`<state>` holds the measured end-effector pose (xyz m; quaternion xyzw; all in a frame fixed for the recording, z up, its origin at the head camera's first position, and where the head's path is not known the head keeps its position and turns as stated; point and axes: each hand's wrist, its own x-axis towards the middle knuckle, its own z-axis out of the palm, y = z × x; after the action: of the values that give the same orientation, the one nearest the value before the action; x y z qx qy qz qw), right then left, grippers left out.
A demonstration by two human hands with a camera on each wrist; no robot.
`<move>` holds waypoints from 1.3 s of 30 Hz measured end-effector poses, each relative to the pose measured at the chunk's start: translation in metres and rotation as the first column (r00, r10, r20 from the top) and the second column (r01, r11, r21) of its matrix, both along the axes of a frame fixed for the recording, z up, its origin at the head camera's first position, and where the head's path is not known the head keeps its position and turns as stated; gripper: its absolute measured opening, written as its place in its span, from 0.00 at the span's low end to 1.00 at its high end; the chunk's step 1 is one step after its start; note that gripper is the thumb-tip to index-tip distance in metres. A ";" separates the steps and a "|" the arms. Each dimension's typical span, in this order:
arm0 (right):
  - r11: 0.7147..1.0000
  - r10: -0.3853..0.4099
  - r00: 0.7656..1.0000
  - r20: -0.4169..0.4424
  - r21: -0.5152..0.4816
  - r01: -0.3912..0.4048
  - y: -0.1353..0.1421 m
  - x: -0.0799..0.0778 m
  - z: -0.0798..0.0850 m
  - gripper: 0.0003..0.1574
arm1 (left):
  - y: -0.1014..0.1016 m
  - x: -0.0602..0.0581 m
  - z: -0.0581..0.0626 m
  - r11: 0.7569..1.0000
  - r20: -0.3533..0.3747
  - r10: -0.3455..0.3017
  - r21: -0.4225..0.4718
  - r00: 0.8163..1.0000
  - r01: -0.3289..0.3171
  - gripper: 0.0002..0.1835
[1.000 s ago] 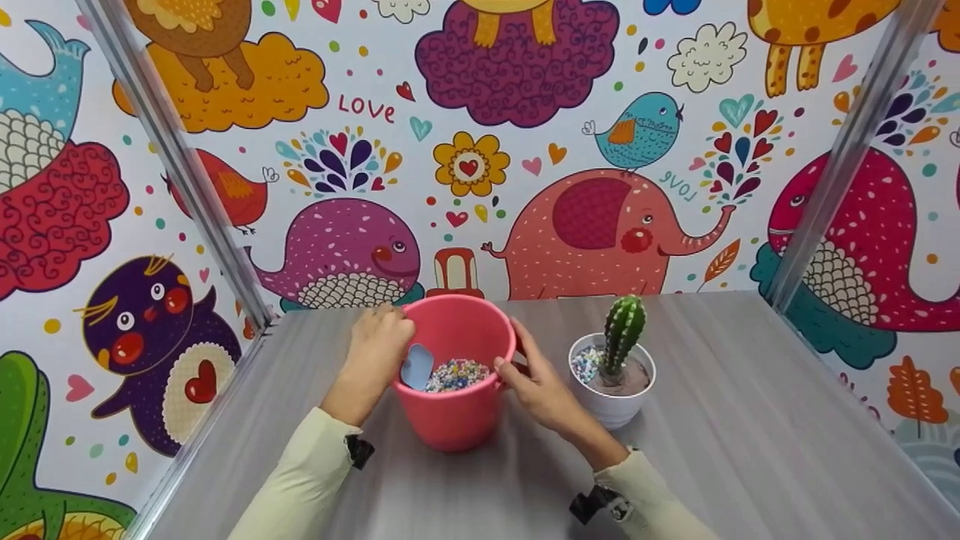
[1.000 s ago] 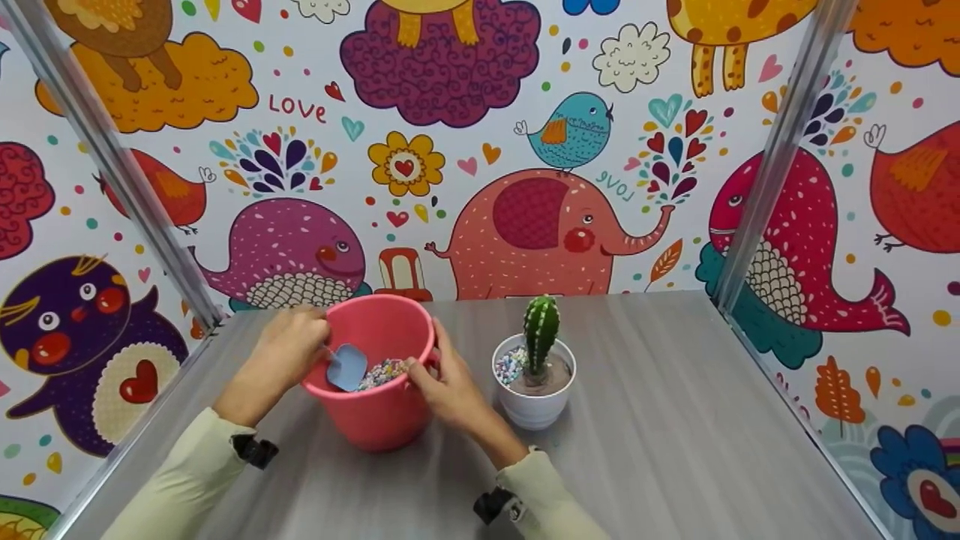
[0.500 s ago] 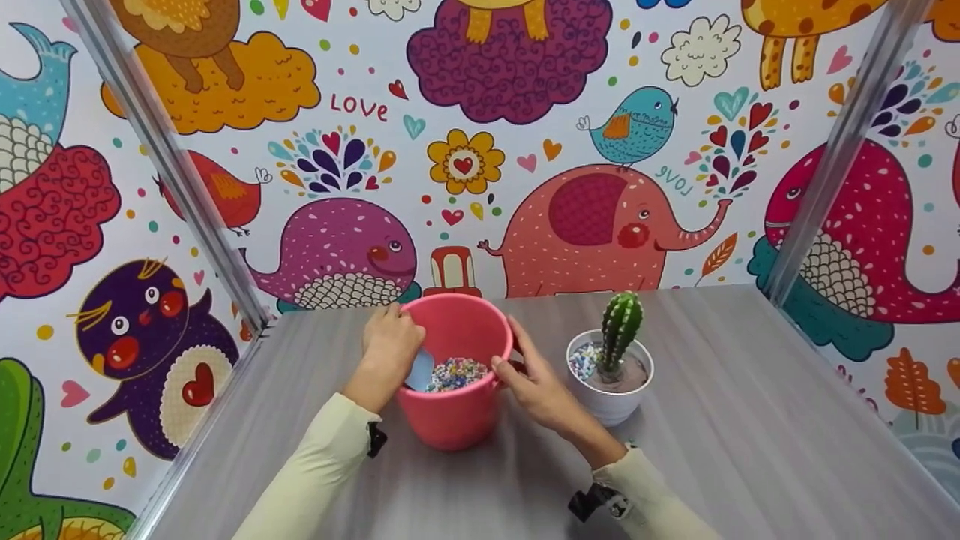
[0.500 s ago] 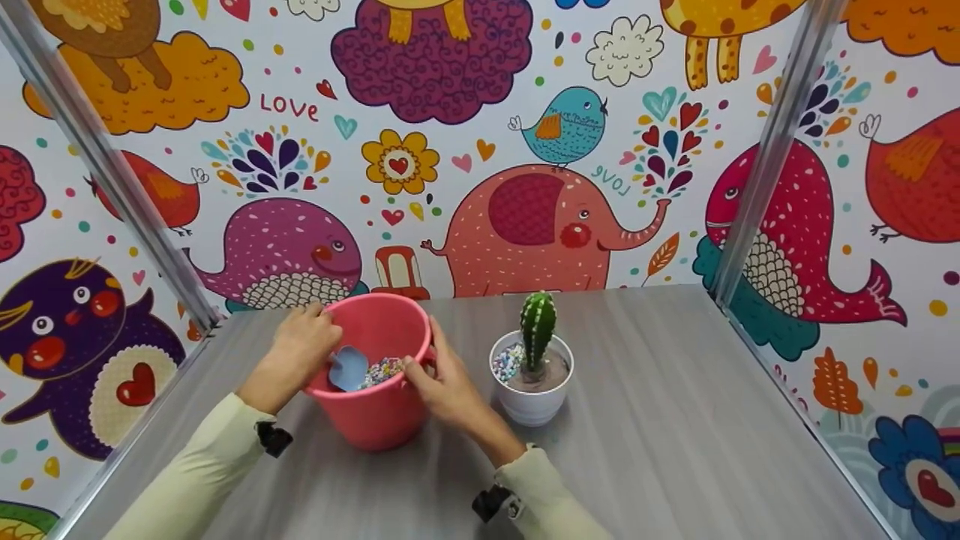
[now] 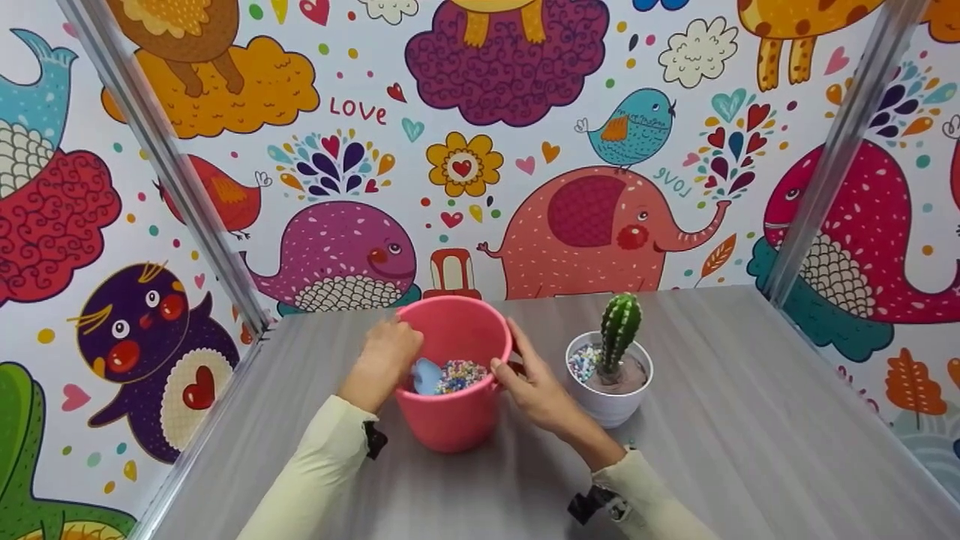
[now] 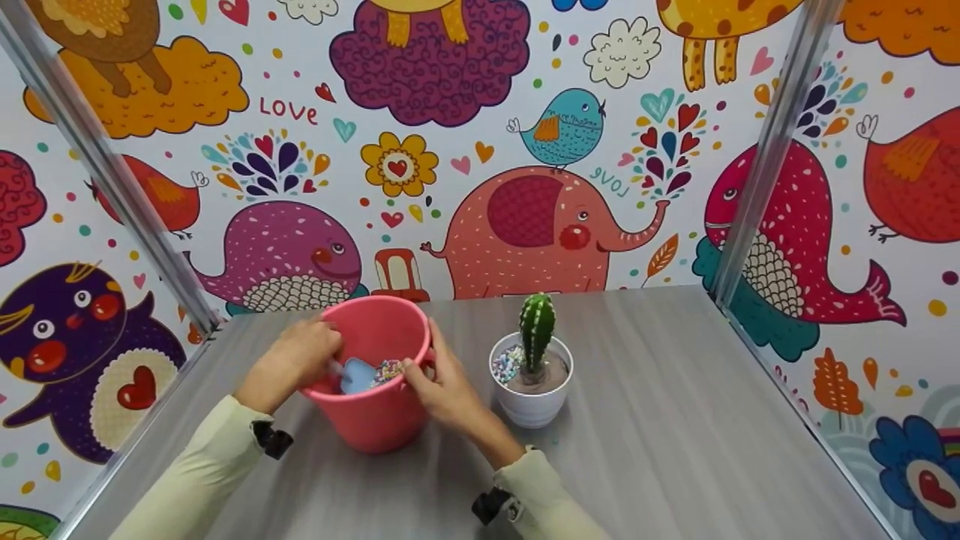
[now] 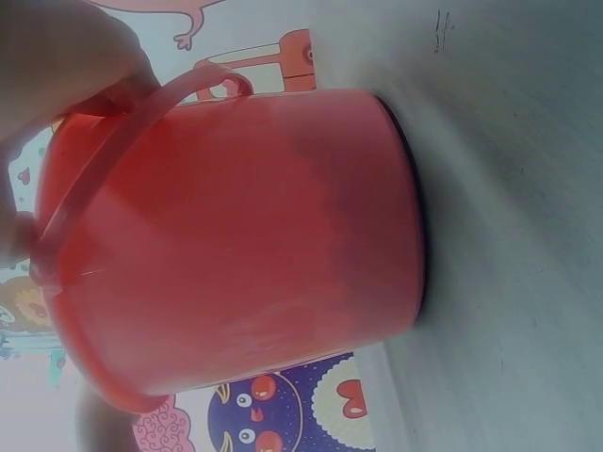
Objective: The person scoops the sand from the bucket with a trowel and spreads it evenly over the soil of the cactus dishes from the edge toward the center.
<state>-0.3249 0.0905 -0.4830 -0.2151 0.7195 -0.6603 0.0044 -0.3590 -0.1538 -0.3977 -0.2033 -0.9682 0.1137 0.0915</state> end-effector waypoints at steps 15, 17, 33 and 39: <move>1.000 -0.011 1.000 0.000 -0.004 0.011 0.001 0.000 -0.001 0.50 | -0.010 -0.004 0.003 0.985 0.174 -0.053 0.169 0.983 0.023 0.10; 1.000 -0.008 1.000 -0.012 -0.005 0.008 0.001 0.000 -0.002 0.50 | -0.012 -0.005 0.002 0.980 0.192 -0.074 0.196 0.979 0.036 0.09; 1.000 -0.017 0.999 -0.040 -0.006 0.017 0.002 -0.001 -0.004 0.50 | -0.020 -0.013 -0.003 0.930 0.157 -0.214 0.335 0.964 0.152 0.09; 1.000 -0.012 0.998 -0.058 0.007 0.012 0.001 -0.003 -0.004 0.51 | -0.024 -0.016 -0.005 0.864 0.247 -0.240 0.496 0.939 0.091 0.04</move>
<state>-0.3278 0.0920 -0.4871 -0.2297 0.7231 -0.6512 -0.0197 -0.3752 -0.1777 -0.4023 -0.2726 -0.9472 -0.1688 -0.0001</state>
